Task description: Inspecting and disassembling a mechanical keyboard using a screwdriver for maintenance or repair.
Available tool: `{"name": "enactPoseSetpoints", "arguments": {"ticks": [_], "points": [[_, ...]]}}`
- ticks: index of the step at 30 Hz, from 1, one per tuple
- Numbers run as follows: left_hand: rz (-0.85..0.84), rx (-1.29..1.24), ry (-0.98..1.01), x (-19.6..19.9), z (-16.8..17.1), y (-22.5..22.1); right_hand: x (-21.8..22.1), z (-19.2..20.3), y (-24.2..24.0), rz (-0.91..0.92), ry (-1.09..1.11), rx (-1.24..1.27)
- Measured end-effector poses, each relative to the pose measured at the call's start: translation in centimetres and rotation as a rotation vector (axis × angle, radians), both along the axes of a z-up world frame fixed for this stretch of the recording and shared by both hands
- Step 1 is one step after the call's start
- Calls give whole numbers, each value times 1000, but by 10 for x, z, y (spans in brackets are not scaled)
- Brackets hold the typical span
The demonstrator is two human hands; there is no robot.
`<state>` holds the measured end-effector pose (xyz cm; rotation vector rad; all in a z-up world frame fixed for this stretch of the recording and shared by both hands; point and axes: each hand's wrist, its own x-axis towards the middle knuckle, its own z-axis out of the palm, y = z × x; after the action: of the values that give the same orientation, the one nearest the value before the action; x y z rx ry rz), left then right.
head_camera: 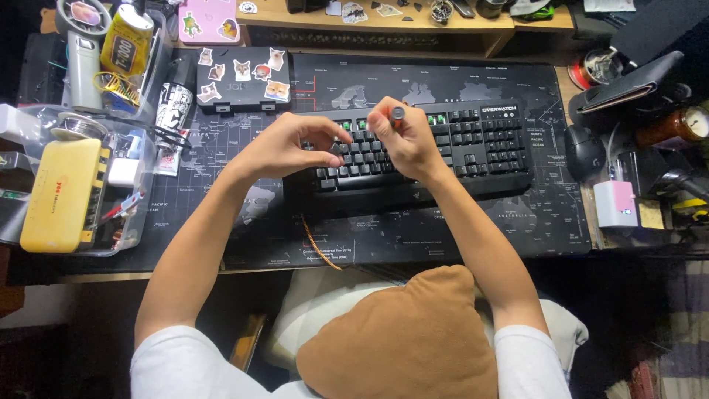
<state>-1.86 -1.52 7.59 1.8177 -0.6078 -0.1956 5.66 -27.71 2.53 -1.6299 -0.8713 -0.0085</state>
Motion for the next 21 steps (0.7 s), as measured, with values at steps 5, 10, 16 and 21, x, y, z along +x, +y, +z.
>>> {"name": "enactPoseSetpoints", "arguments": {"ticks": [5,10,16,21], "points": [[43,-86,66,4,-19,3,-27,36,12,43,-27,-8],[29,-128,114,6,-26,2,-30,33,14,65,-96,-32],[-16,-205,103,4,-15,0,-30,30,12,140,-114,13],[-43,-185,113,-4,-8,1,-26,19,12,167,-172,14]]}}
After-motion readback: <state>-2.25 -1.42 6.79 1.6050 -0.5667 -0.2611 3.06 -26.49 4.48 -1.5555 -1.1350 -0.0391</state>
